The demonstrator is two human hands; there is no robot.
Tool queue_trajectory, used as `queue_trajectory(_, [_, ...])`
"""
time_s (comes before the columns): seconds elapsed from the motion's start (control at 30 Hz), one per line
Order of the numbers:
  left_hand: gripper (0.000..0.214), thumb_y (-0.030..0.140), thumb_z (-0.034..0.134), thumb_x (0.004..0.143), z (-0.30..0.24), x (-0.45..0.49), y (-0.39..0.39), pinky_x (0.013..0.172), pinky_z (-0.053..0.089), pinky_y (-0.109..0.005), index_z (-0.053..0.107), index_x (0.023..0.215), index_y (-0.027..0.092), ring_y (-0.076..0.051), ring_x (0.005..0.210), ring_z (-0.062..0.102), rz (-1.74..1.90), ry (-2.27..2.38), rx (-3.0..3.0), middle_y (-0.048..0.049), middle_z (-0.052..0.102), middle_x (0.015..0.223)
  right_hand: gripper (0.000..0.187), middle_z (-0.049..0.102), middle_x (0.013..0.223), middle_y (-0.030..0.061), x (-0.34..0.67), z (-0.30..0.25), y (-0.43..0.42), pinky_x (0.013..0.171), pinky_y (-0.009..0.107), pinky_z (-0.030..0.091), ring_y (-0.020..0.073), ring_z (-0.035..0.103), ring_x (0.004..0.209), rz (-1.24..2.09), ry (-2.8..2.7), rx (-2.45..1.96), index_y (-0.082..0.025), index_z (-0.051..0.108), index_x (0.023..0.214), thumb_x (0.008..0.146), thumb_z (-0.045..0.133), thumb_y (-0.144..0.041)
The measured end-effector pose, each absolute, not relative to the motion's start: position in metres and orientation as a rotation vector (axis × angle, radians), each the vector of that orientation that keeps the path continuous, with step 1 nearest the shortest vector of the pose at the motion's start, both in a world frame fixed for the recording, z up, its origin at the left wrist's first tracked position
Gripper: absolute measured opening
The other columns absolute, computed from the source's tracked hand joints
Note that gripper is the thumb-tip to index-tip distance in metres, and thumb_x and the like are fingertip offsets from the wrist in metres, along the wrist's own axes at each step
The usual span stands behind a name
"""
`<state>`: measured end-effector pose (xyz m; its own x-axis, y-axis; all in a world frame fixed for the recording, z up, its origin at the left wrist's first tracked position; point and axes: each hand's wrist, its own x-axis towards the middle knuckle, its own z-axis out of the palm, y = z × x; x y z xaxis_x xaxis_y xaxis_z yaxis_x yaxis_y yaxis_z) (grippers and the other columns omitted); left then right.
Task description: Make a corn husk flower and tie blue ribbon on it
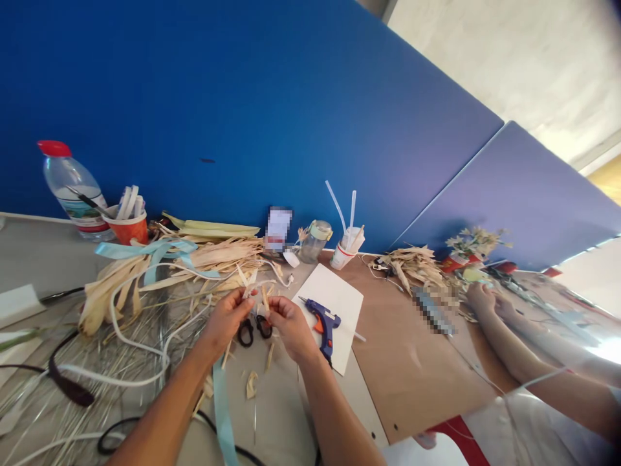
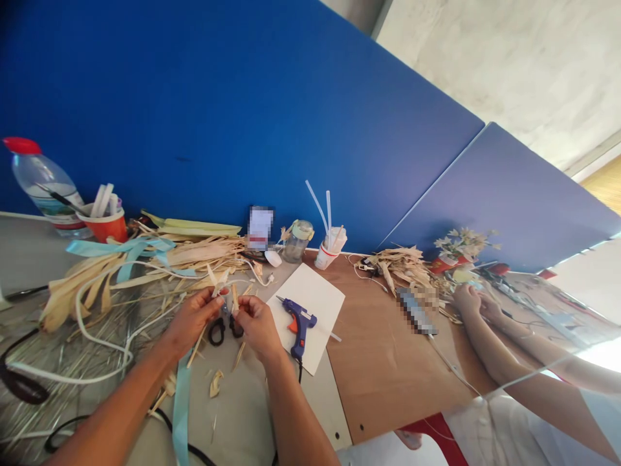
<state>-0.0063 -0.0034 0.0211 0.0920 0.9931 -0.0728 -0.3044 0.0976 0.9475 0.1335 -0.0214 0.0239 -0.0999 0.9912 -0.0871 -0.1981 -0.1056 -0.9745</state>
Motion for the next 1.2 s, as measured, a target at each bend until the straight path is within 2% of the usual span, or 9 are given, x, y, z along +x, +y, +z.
queue_trajectory(0.23, [0.019, 0.032, 0.072, 0.065, 0.010, -0.006, 0.001, 0.057, 0.043, -0.025, 0.065, 0.072, 0.017, -0.015, 0.061, 0.055, 1.225, 1.002, 1.101, -0.0003, 0.062, 0.064, 0.015, 0.052, 0.062, -0.0043, 0.136, 0.020, -0.024, 0.055, 0.023, 0.035, 0.0082, 0.044, 0.054, 1.446, -1.095, -1.049, -0.016, 0.062, 0.080, 0.066, 0.063, -0.019])
queue_trajectory(0.37, [0.019, 0.032, 0.071, 0.066, 0.010, -0.005, 0.001, 0.062, 0.046, -0.027, 0.069, 0.078, 0.017, -0.017, 0.064, 0.059, 1.162, 0.953, 1.134, -0.0023, 0.066, 0.066, 0.015, 0.051, 0.060, -0.0049, 0.136, 0.024, -0.025, 0.054, 0.022, 0.034, 0.0083, 0.043, 0.053, 1.428, -1.105, -1.050, -0.016, 0.062, 0.081, 0.067, 0.062, -0.020])
queue_trajectory(0.47, [0.021, 0.034, 0.071, 0.065, 0.011, -0.004, 0.000, 0.059, 0.046, -0.027, 0.070, 0.079, 0.017, -0.017, 0.060, 0.059, 1.151, 0.936, 1.123, -0.0019, 0.065, 0.062, 0.015, 0.049, 0.058, -0.0053, 0.135, 0.025, -0.025, 0.053, 0.022, 0.032, 0.0081, 0.041, 0.052, 1.402, -1.097, -1.074, -0.015, 0.062, 0.081, 0.067, 0.061, -0.020])
queue_trajectory(0.53, [0.021, 0.036, 0.071, 0.064, 0.012, -0.004, -0.001, 0.052, 0.043, -0.025, 0.069, 0.071, 0.016, -0.015, 0.052, 0.055, 1.134, 0.947, 1.107, -0.0010, 0.062, 0.056, 0.015, 0.049, 0.057, -0.0054, 0.134, 0.025, -0.025, 0.052, 0.022, 0.030, 0.0081, 0.040, 0.051, 1.400, -1.080, -1.082, -0.015, 0.062, 0.081, 0.067, 0.060, -0.020])
queue_trajectory(0.63, [0.026, 0.041, 0.069, 0.064, 0.013, -0.003, -0.003, 0.040, 0.029, -0.022, 0.064, 0.059, 0.016, -0.009, 0.039, 0.039, 1.102, 0.999, 1.091, 0.0028, 0.050, 0.043, 0.015, 0.049, 0.059, -0.0051, 0.132, 0.024, -0.025, 0.052, 0.023, 0.030, 0.0081, 0.040, 0.051, 1.424, -1.071, -1.086, -0.015, 0.061, 0.079, 0.066, 0.059, -0.020])
queue_trajectory(0.83, [0.038, 0.047, 0.067, 0.066, 0.008, -0.005, -0.001, 0.041, 0.019, -0.022, 0.056, 0.047, 0.015, -0.006, 0.040, 0.028, 1.082, 0.996, 1.112, 0.0040, 0.041, 0.040, 0.011, 0.050, 0.060, -0.0042, 0.133, 0.026, -0.027, 0.053, 0.023, 0.032, 0.0086, 0.041, 0.052, 1.462, -1.098, -1.117, -0.016, 0.060, 0.075, 0.064, 0.059, -0.020])
queue_trajectory(1.03, [0.038, 0.047, 0.068, 0.064, 0.005, -0.006, -0.001, 0.043, 0.020, -0.022, 0.053, 0.049, 0.015, -0.007, 0.041, 0.028, 1.095, 1.069, 1.096, 0.0053, 0.037, 0.041, 0.010, 0.047, 0.055, -0.0053, 0.134, 0.025, -0.028, 0.051, 0.023, 0.029, 0.0080, 0.038, 0.050, 1.466, -1.175, -1.173, -0.016, 0.060, 0.073, 0.064, 0.055, -0.019])
queue_trajectory(1.2, [0.036, 0.043, 0.069, 0.065, 0.003, -0.009, 0.000, 0.043, 0.023, -0.022, 0.051, 0.050, 0.016, -0.007, 0.042, 0.029, 1.165, 1.063, 1.026, 0.0060, 0.036, 0.044, 0.009, 0.048, 0.054, -0.0049, 0.135, 0.022, -0.028, 0.051, 0.023, 0.030, 0.0086, 0.039, 0.050, 1.385, -1.220, -1.256, -0.017, 0.057, 0.066, 0.069, 0.057, -0.025])
